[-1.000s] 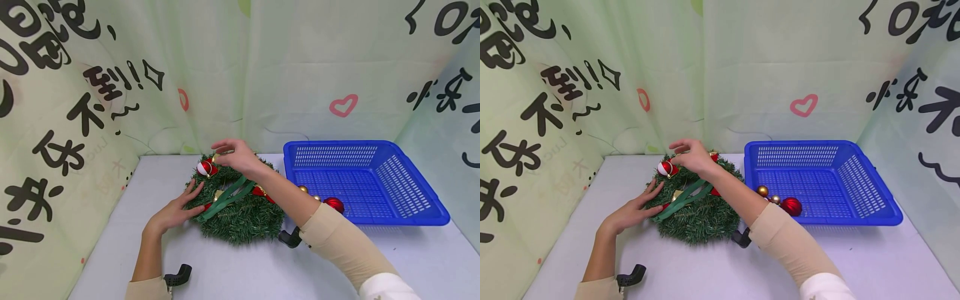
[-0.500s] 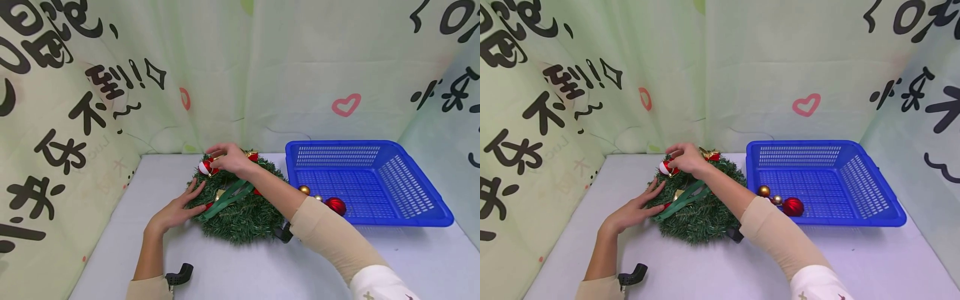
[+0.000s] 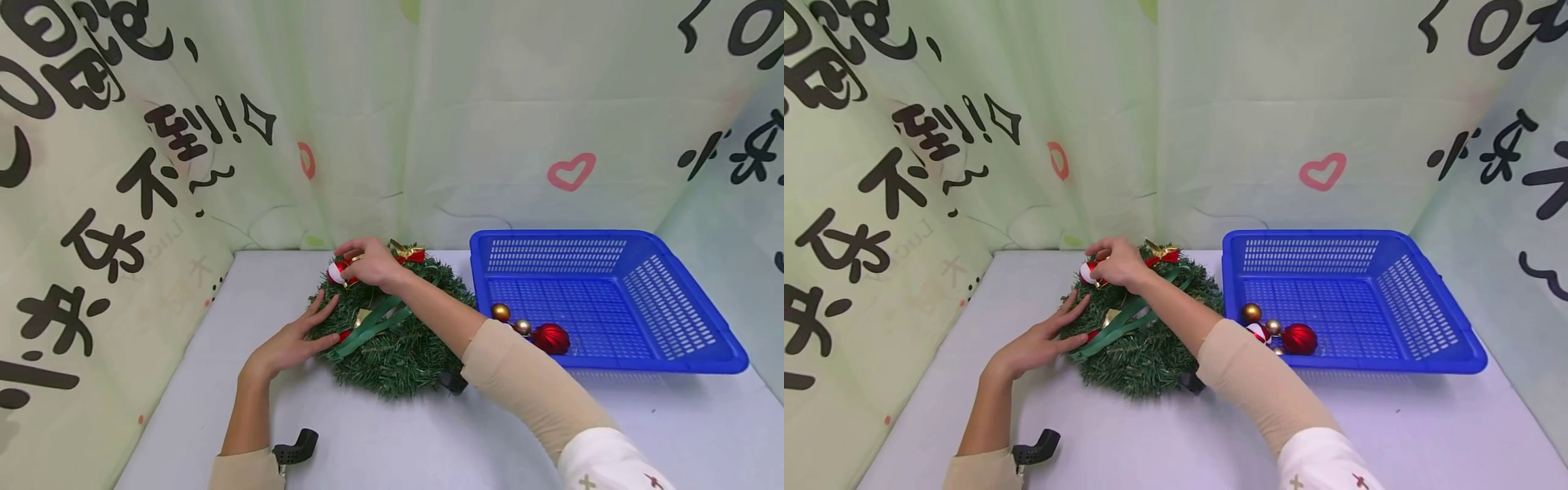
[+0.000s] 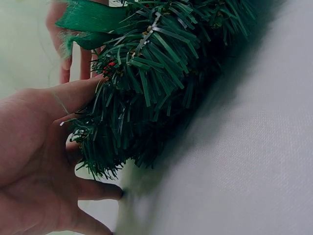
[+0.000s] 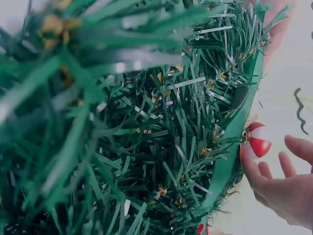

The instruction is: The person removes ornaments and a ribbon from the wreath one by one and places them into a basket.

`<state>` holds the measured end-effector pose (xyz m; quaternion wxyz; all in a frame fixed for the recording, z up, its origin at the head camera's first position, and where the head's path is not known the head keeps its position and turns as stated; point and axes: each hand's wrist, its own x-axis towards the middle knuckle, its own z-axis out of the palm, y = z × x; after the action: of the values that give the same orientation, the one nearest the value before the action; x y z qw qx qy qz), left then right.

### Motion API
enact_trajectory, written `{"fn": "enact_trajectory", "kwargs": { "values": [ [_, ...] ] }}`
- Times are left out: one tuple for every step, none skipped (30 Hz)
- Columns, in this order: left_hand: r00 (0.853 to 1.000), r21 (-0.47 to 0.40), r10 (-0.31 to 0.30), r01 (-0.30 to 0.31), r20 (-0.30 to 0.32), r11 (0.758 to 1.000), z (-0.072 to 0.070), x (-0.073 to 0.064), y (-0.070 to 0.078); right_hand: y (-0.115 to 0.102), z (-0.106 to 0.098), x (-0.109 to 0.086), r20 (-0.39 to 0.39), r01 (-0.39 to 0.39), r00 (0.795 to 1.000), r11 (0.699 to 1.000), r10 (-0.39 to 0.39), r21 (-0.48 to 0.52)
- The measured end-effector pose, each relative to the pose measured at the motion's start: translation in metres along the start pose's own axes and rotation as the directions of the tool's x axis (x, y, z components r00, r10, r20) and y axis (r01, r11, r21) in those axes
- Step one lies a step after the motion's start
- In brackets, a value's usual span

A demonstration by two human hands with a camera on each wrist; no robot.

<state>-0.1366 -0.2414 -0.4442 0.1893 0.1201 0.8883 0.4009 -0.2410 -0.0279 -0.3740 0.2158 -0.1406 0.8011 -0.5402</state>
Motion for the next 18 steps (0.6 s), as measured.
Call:
{"fn": "enact_trajectory", "kwargs": {
  "values": [
    [1.0,-0.001,0.0,0.0,0.001,1.0,0.0,0.0,0.0,0.001,0.0,0.001,-0.002,-0.001,1.0,1.0,0.001,-0.009],
    [1.0,-0.005,-0.001,0.001,0.002,1.0,0.0,0.001,0.0,0.002,0.0,0.001,-0.003,-0.004,1.0,1.0,0.004,-0.014],
    [1.0,-0.007,0.0,0.0,0.003,1.0,0.0,0.001,0.0,0.002,0.001,0.002,-0.004,-0.005,1.0,1.0,0.005,-0.019],
    [1.0,-0.009,0.0,0.0,0.003,1.0,0.0,0.001,0.0,0.003,0.001,0.003,-0.004,-0.006,1.0,1.0,0.006,-0.021],
    [1.0,-0.01,0.001,-0.001,0.001,1.0,0.0,0.001,0.0,0.003,0.002,0.004,-0.005,-0.007,1.0,1.0,0.006,-0.023],
    [1.0,-0.01,0.002,-0.002,0.001,1.0,0.0,0.001,0.0,0.004,0.002,0.004,-0.007,-0.006,1.0,1.0,0.006,-0.023],
    [1.0,-0.011,0.002,-0.002,0.0,1.0,0.0,0.001,0.0,0.004,0.003,0.005,-0.009,-0.006,1.0,1.0,0.006,-0.023],
    [1.0,-0.009,0.003,-0.003,0.0,1.0,0.0,0.001,0.0,0.004,0.004,0.005,-0.011,-0.006,1.0,1.0,0.005,-0.022],
    [1.0,-0.007,0.003,-0.003,0.0,1.0,0.0,0.001,0.0,0.005,0.005,0.006,-0.015,-0.004,1.0,1.0,0.003,-0.023],
    [1.0,-0.008,0.003,-0.003,0.0,1.0,0.0,0.001,0.0,0.006,0.005,0.007,-0.019,-0.001,1.0,1.0,0.0,-0.025],
    [1.0,-0.008,0.002,-0.002,0.0,1.0,0.0,0.001,0.0,0.007,0.006,0.008,-0.022,0.003,1.0,1.0,-0.004,-0.03],
    [1.0,-0.008,0.001,-0.001,0.0,1.0,0.0,0.0,0.0,0.008,0.007,0.008,-0.026,0.008,1.0,0.999,-0.009,-0.034],
    [1.0,-0.009,-0.001,0.001,0.0,1.0,0.0,0.0,0.0,0.009,0.007,0.009,-0.03,0.013,0.999,0.999,-0.015,-0.04],
    [1.0,-0.006,-0.001,0.001,0.0,1.0,0.001,0.0,0.0,0.01,0.007,0.009,-0.034,0.02,0.999,0.999,-0.022,-0.045],
    [1.0,-0.006,-0.002,0.002,0.001,1.0,0.001,0.001,0.0,0.011,0.008,0.01,-0.036,0.028,0.999,0.998,-0.03,-0.054],
    [1.0,-0.005,-0.004,0.004,0.0,1.0,0.001,0.001,0.0,0.012,0.008,0.011,-0.038,0.036,0.999,0.997,-0.038,-0.061],
    [1.0,-0.002,-0.005,0.005,-0.001,1.0,0.001,0.001,0.0,0.013,0.008,0.011,-0.039,0.043,0.998,0.997,-0.046,-0.071],
    [1.0,-0.001,-0.006,0.006,0.0,1.0,0.001,0.001,0.0,0.014,0.008,0.012,-0.04,0.051,0.998,0.995,-0.054,-0.08]
  ]
}}
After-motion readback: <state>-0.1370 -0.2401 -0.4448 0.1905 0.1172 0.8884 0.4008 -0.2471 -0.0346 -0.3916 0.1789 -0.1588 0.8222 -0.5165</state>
